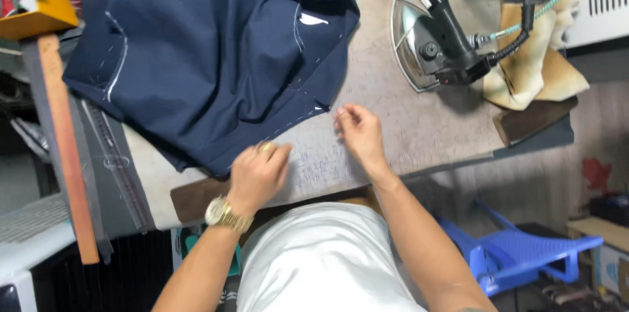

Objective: The person irons pieces of a navy blue suit jacket, uses a small ruler to mark measurements on the fabric, and trims loose threads using small clippers.

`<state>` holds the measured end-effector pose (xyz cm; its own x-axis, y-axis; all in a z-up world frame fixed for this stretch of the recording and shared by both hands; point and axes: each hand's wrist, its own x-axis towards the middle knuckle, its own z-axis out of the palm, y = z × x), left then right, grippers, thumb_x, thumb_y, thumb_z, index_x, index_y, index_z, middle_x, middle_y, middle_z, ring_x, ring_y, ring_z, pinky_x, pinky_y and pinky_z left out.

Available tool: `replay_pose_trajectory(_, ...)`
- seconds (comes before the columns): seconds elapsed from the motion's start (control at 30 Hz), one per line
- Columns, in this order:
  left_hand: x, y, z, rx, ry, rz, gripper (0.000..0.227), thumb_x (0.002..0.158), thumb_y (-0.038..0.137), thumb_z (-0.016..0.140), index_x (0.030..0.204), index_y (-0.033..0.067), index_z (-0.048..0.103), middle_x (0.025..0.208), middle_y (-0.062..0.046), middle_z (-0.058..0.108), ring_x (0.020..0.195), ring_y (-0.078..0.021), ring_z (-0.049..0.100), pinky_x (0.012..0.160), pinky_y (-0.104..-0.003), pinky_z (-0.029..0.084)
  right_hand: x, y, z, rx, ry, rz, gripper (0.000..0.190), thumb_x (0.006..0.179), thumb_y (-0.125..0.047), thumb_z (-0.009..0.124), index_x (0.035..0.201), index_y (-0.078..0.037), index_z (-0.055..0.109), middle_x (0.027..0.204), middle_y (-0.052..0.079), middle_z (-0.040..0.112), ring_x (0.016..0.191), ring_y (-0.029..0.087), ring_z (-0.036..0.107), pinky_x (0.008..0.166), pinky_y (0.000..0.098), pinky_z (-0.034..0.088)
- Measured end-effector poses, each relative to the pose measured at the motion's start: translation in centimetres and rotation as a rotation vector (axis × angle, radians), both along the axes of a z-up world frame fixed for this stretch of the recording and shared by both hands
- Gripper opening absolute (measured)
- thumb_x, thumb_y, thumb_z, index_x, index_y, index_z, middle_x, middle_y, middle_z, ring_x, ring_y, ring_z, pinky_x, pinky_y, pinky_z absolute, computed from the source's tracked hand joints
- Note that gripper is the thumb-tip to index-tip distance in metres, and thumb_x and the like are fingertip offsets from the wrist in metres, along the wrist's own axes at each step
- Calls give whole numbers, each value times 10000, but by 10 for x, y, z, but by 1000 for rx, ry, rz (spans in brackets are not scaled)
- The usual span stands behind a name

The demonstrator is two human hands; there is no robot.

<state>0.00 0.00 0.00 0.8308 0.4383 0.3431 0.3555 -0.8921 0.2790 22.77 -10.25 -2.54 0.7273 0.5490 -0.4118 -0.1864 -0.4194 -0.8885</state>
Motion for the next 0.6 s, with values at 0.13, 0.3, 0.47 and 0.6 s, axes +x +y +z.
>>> replay_pose_trajectory(0.13, 42, 24, -9, 54, 59, -103, 208, 890, 204, 686, 1098, 215, 689, 886, -40, 622, 793, -245, 645, 665, -367, 497, -32, -21, 25, -64, 75, 2, 175, 1007, -152, 681, 1059, 3, 744, 860, 166, 773, 668, 163, 736, 547, 264, 631)
replay_pose_trajectory(0.3, 38, 30, -5, 168, 197, -62, 316, 882, 156, 682, 1198, 156, 681, 1128, -163, 654, 1042, -316, 636, 762, -398, 460, -36, -38, 28, -101, 172, -134, 193, 1020, -98, 637, 1119, 52, 708, 935, 208, 758, 736, 190, 731, 574, 278, 648)
replay_pose_trajectory(0.47, 35, 30, 0, 212, 246, -116, 323, 922, 93, 635, 1239, 147, 657, 1131, -163, 632, 1046, -305, 621, 752, -384, 450, 8, 17, 51, -193, -177, 43, 554, 947, -425, 730, 1258, 24, 640, 907, 155, 749, 771, 190, 734, 677, 358, 595)
replay_pose_trajectory(0.6, 49, 33, 4, 230, 236, -127, 318, 937, 93, 618, 1248, 143, 661, 1137, -170, 636, 1042, -309, 622, 719, -377, 438, 54, 61, -20, -399, -397, 416, 261, 930, -376, 751, 840, -131, 754, 703, 87, 691, 840, 379, 730, 750, 528, 561)
